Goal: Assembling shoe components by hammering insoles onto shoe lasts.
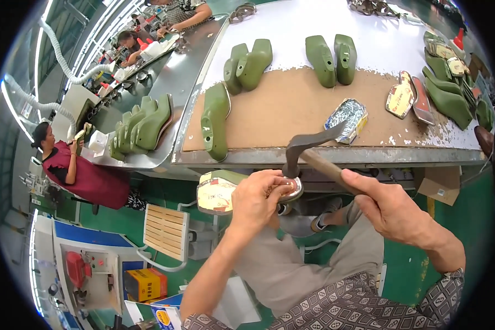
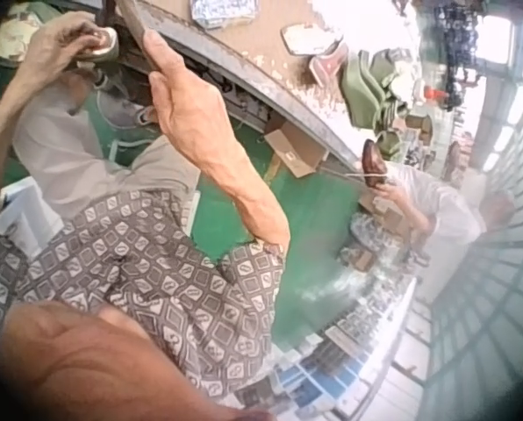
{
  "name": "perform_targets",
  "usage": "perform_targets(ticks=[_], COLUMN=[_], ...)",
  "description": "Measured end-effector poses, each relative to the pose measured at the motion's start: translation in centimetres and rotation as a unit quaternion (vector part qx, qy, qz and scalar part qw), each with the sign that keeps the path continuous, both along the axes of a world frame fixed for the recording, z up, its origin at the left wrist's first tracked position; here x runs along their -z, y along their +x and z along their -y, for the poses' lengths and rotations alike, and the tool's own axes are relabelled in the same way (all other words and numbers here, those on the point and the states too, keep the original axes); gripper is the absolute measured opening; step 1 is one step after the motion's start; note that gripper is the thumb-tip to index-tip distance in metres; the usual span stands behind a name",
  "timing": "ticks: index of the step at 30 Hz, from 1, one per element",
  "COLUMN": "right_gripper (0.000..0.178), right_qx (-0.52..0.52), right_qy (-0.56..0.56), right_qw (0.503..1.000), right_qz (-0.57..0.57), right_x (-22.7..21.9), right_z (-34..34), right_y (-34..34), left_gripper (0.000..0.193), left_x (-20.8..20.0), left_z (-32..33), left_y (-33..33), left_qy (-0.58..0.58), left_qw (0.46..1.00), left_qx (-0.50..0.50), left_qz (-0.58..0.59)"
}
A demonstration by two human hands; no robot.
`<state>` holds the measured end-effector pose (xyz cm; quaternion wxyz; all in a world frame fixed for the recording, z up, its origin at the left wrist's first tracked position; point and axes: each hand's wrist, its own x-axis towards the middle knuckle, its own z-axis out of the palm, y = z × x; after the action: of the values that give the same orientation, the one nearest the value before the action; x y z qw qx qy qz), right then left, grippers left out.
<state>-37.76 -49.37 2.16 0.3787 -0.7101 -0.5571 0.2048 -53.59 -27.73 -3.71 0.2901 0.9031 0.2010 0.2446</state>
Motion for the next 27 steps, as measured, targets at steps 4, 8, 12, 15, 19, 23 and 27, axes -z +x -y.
perform_targets(ticks=[4, 8, 12, 15, 19, 23, 27], right_gripper=[0.051, 0.052, 0.051, 0.051, 0.050, 0.046, 0.050], right_qx=[0.035, 0.078, 0.078, 0.067, 0.046, 0.015, 0.007], right_qy=[0.052, 0.013, 0.046, 0.068, 0.017, 0.219, 0.290], right_qw=[0.996, 0.994, 0.992, 0.993, 0.998, 0.974, 0.957], right_qz=[-0.066, -0.080, -0.093, -0.069, -0.032, 0.048, -0.008], right_x=[0.2, 1.4, 2.1, 2.1, 0.2, -1.4, 0.1], right_z=[2.2, 4.2, 4.5, 4.0, 2.9, 2.8, 1.6], right_y=[0.2, 0.6, 0.2, -0.1, -0.1, 0.2, -0.5], left_gripper=[0.066, 0.063, 0.060, 0.059, 0.058, 0.057, 0.058], left_x=[-2.3, -2.3, -2.9, -2.6, -2.3, -2.1, -1.9], left_z=[-2.0, -4.8, -4.2, -4.0, -4.0, -4.1, -3.9], left_y=[-1.1, -1.7, -1.1, -1.1, -1.5, -1.8, -1.8], left_qy=[-0.048, 0.208, 0.185, 0.185, 0.182, 0.185, 0.196], left_qw=[0.980, 0.942, 0.940, 0.942, 0.950, 0.952, 0.951], left_qx=[0.046, 0.186, 0.179, 0.174, 0.167, 0.163, 0.169], left_qz=[-0.190, -0.186, -0.226, -0.219, -0.190, -0.183, -0.169])
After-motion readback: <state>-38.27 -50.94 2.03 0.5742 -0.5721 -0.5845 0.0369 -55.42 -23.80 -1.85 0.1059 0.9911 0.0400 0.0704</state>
